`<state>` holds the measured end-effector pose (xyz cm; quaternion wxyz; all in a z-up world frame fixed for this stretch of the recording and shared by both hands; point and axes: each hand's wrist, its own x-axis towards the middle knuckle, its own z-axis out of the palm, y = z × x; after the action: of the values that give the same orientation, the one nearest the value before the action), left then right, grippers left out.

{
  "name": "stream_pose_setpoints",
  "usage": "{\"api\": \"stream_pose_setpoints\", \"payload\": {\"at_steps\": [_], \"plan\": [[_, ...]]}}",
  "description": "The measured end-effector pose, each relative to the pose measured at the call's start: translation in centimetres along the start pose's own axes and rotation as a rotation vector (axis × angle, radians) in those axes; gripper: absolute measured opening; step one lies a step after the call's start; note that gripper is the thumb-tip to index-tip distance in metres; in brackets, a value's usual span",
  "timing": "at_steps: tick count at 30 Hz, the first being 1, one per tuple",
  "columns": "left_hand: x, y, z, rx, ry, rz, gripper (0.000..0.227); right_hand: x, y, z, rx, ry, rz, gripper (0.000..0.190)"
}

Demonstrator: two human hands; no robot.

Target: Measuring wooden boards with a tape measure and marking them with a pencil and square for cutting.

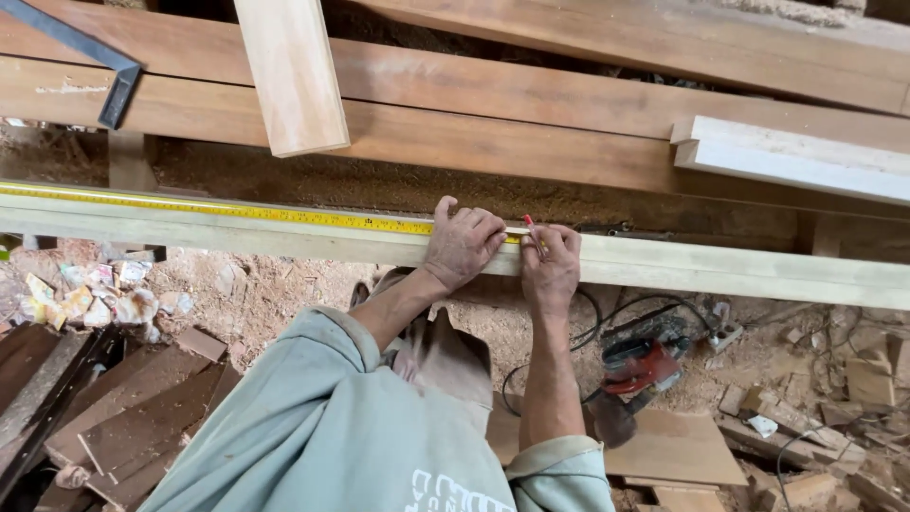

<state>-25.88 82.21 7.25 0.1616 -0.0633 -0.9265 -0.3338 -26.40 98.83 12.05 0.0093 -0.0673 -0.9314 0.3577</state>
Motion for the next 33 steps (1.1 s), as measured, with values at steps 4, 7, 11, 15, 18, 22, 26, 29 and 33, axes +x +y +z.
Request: {"api": "stream_pose_setpoints", "payload": {"at_steps": [4,7,11,15,18,22,26,29,33], "plan": [[0.2,0.3,-0.5,0.02,-0.004,0.011,0.014,0.0,-1.9,-1.7,0.25,0.086,0.153,0.025],[0.1,0.2,-0.2,0.024,0.008,0.017,0.014,-0.1,-4.1,-3.5,0.625,0.249,0.39,0.016],[-0.1,0.1,0.1,0.026,0.022,0.031,0.013,-0.9,-4.5,-5.1,0.919,0.216,0.58,0.043],[-0.3,-0.1,0.3,0.04,0.02,0.038,0.015,-2.8,0.7,-3.7,0.775,0.069,0.46,0.072],[-0.1,0.0,0.2,0.059,0.025,0.038,0.014,-3.4,1.9,-3.1,0.608,0.013,0.314,0.051],[0.0,0.1,0.0,0.065,0.046,0.064,0.015,-3.4,3.0,-2.3,0.76,0.051,0.412,0.05],[0.1,0.4,-0.3,0.075,0.051,0.075,0.016,-2.9,1.5,-2.0,0.734,0.114,0.203,0.018],[0.0,0.3,-0.2,0.062,0.045,0.066,0.018,-2.2,0.9,-2.2,0.643,0.069,0.089,0.023],[0.4,0.4,-0.7,0.056,0.051,0.085,0.015,-2.1,-0.4,-2.4,0.437,0.108,0.057,0.02]]}}
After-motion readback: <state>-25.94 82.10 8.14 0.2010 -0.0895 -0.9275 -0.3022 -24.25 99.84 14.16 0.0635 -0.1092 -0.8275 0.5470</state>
